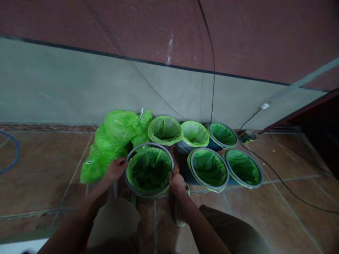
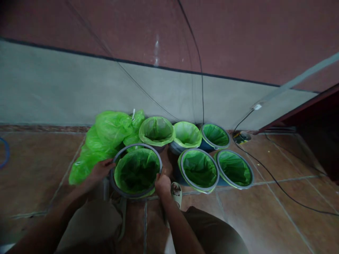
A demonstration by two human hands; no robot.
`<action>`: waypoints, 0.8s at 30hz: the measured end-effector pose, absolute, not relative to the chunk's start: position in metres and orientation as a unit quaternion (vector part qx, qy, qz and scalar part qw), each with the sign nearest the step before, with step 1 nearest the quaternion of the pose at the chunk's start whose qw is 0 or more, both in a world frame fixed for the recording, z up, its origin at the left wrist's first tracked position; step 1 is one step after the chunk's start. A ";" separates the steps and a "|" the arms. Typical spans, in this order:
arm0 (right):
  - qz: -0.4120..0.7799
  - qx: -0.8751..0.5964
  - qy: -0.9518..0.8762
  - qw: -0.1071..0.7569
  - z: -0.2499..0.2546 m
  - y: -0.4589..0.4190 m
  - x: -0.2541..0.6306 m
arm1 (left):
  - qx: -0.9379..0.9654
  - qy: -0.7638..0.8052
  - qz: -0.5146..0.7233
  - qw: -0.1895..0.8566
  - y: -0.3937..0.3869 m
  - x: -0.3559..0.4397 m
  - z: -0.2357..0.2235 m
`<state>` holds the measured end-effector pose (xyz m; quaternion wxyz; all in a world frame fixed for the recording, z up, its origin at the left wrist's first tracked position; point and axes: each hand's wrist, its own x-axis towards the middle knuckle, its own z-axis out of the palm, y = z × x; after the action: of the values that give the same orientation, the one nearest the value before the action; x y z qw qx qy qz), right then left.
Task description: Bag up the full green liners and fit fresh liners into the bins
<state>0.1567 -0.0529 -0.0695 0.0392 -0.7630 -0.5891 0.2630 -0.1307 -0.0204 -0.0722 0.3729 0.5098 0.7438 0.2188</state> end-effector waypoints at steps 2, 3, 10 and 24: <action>0.227 -0.767 -0.600 -0.016 -0.073 -0.044 0.155 | 0.549 0.745 0.155 0.345 -0.019 -0.129 -0.079; 0.212 -0.768 -0.604 -0.038 -0.075 -0.040 0.154 | 0.566 0.747 0.123 0.326 -0.017 -0.127 -0.081; 0.184 -0.767 -0.600 -0.131 -0.092 -0.019 0.153 | 0.608 0.757 0.000 0.241 -0.010 -0.111 -0.085; 0.191 -0.749 -0.609 -0.176 -0.100 -0.016 0.147 | 0.573 0.770 -0.004 0.279 -0.012 -0.111 -0.108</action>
<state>0.1467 -0.0161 -0.1001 -0.1758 -0.7494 -0.6091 0.1912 -0.1112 -0.0123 -0.1078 0.2793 0.5733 0.7703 -0.0045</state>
